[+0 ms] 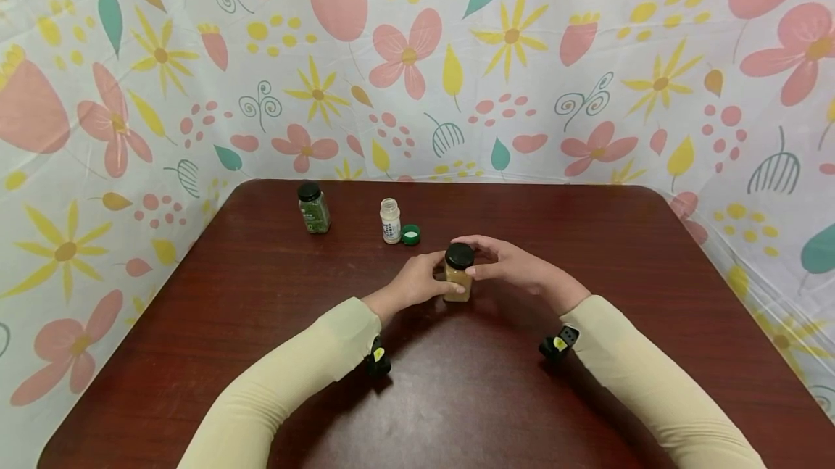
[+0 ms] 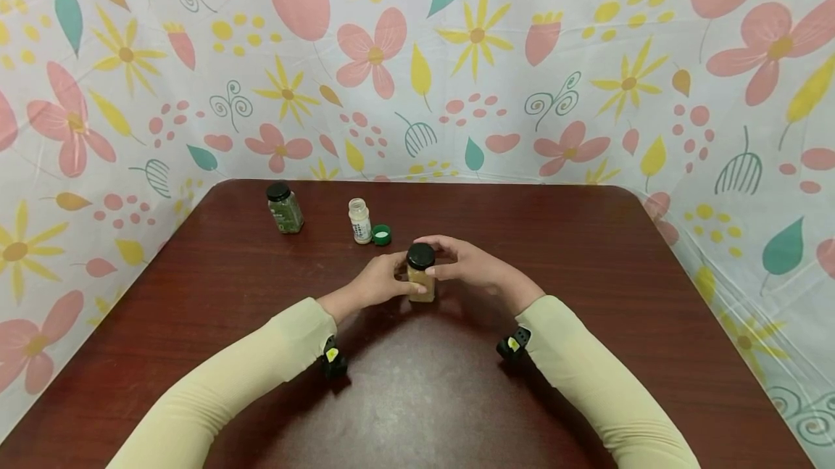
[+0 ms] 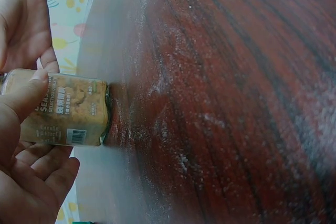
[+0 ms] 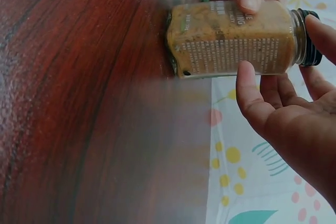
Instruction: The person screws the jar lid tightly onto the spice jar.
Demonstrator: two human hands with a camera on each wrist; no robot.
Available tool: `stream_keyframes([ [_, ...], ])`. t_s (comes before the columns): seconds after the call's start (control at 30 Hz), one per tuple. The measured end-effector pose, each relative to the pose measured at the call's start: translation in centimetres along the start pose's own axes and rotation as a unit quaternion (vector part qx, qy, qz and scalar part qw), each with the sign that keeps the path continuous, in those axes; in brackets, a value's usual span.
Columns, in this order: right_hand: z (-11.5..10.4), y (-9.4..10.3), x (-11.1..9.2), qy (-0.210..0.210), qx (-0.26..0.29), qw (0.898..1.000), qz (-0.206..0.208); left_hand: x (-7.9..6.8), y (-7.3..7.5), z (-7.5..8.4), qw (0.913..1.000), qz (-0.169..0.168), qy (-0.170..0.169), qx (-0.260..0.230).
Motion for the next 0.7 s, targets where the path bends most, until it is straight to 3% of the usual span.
stream_keyframes([
  [0.7, -0.21, 0.26, 0.09, 0.015, -0.039, 0.998, 0.043, -0.06, 0.07, 0.21, 1.0, 0.004, -0.001, 0.001],
])
Point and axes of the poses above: each hand's wrist, its own x-axis towards the middle knuckle, its own y-axis out of the back of the hand, z = x × y, the point moved 9 cm from there along x, towards the middle knuckle, and after that the axes turned 1 degree about -z, right-handed, at the moved point
